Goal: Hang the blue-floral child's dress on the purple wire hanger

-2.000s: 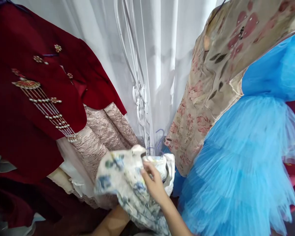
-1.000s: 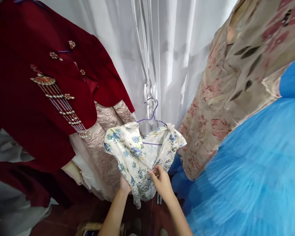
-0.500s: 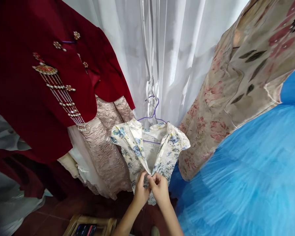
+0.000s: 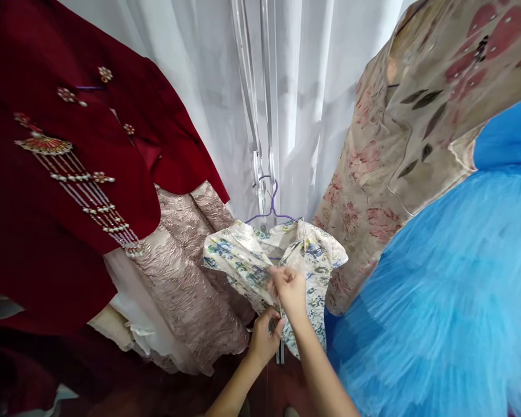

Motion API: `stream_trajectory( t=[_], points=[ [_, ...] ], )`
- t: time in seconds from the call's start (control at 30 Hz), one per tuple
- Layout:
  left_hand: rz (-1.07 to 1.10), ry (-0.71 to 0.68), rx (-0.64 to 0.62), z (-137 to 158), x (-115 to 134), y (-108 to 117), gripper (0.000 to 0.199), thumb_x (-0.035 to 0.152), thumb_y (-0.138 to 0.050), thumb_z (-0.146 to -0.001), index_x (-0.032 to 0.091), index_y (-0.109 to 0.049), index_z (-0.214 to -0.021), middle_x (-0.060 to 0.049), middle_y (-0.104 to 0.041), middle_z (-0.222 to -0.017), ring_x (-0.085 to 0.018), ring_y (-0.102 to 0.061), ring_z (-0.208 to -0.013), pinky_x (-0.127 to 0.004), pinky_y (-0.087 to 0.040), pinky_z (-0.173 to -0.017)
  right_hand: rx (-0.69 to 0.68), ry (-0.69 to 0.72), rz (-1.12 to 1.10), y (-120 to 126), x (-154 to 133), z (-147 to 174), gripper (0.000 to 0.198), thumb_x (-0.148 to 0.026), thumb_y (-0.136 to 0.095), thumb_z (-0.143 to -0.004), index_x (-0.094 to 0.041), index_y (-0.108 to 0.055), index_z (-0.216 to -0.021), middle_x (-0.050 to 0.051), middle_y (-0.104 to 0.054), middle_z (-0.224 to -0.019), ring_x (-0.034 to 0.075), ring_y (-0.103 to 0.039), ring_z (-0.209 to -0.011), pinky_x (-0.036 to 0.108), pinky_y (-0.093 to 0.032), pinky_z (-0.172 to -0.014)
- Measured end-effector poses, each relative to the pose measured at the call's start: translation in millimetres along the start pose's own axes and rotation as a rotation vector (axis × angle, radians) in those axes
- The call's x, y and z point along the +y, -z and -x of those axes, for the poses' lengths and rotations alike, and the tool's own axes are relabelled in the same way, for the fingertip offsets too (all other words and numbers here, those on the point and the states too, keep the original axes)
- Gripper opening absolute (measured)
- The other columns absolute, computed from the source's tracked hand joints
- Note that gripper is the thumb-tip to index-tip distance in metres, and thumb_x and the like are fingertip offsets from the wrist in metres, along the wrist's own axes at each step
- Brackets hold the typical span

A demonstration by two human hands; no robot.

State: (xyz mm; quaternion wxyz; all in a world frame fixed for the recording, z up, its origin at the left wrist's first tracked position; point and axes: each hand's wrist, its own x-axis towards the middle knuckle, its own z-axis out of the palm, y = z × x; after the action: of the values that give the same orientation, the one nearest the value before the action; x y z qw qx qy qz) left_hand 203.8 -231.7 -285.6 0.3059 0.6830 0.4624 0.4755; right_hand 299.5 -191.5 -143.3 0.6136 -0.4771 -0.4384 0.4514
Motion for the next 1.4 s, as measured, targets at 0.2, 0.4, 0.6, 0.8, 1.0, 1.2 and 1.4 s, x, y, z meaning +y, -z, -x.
stream_trajectory(
  t=[0.2, 0.4, 0.6, 0.8, 1.0, 1.2, 1.4],
  points=[
    [-0.085, 0.039, -0.144, -7, -2, 9, 0.011, 0.023, -0.054, -0.087, 0.020, -0.051, -0.077, -0.002, -0.062, -0.077, -0.018, -0.061, -0.075, -0.028, -0.045, -0.071, 0.023, 0.175, 0.025, -26, -48, -45, 0.040, -0.052, -0.074, -0.078, -0.018, -0.063, -0.060, 0.004, -0.067, -0.050, 0.011, -0.045, -0.034, 0.025, -0.034, -0.037],
    [-0.085, 0.110, -0.271, -3, -17, 17, 0.004, 0.020, -0.061, -0.082, 0.019, -0.058, -0.079, -0.004, -0.067, -0.078, -0.020, -0.064, -0.077, -0.030, -0.048, -0.072, 0.035, 0.278, 0.002, -35, -63, -53, 0.042, -0.056, -0.073, -0.079, -0.016, -0.065, -0.069, 0.002, -0.065, -0.050, 0.011, -0.047, -0.037, 0.024, -0.036, -0.039],
    [0.017, -0.362, 0.149, -72, 34, 86, 0.016, 0.025, -0.053, -0.098, 0.018, -0.066, -0.104, -0.010, -0.070, -0.096, -0.021, -0.067, -0.092, -0.033, -0.056, -0.078, 0.001, 0.268, 0.035, -25, -57, -43, 0.040, -0.055, -0.075, -0.080, -0.017, -0.065, -0.072, 0.000, -0.062, -0.048, 0.011, -0.047, -0.038, 0.023, -0.036, -0.041],
    [-0.243, -0.670, 0.015, -170, 118, 134, 0.024, 0.027, -0.048, -0.103, 0.020, -0.066, -0.118, -0.010, -0.070, -0.112, -0.020, -0.068, -0.098, -0.031, -0.055, -0.082, -0.033, 0.288, 0.076, -20, -56, -34, 0.038, -0.054, -0.071, -0.083, -0.018, -0.065, -0.072, -0.001, -0.061, -0.049, 0.012, -0.048, -0.041, 0.023, -0.038, -0.043],
    [-0.299, -0.759, 0.105, -189, 140, 126, 0.021, 0.023, -0.049, -0.103, 0.018, -0.067, -0.093, -0.005, -0.068, -0.089, -0.016, -0.065, -0.084, -0.026, -0.051, -0.076, 0.010, 0.318, 0.090, -25, -43, -46, 0.040, -0.057, -0.067, -0.082, -0.020, -0.058, -0.069, -0.003, -0.056, -0.046, 0.011, -0.045, -0.038, 0.024, -0.035, -0.042],
    [-0.295, -0.693, 0.320, -207, 144, 162, 0.020, 0.023, -0.051, -0.100, 0.017, -0.067, -0.090, -0.005, -0.068, -0.086, -0.016, -0.063, -0.080, -0.027, -0.048, -0.074, -0.065, 0.168, 0.225, -23, 7, -46, 0.040, -0.058, -0.066, -0.080, -0.021, -0.057, -0.066, -0.002, -0.055, -0.043, 0.013, -0.048, -0.040, 0.025, -0.035, -0.044],
    [-0.213, -0.448, 0.340, -222, 91, 244, 0.024, 0.038, -0.057, -0.095, 0.017, -0.067, -0.088, -0.004, -0.069, -0.086, -0.018, -0.062, -0.083, -0.027, -0.049, -0.078, -0.160, 0.115, 0.259, -17, 43, -18, 0.037, -0.051, -0.063, -0.084, -0.021, -0.055, -0.065, -0.002, -0.057, -0.046, 0.013, -0.048, -0.042, 0.024, -0.034, -0.047]
  ],
)
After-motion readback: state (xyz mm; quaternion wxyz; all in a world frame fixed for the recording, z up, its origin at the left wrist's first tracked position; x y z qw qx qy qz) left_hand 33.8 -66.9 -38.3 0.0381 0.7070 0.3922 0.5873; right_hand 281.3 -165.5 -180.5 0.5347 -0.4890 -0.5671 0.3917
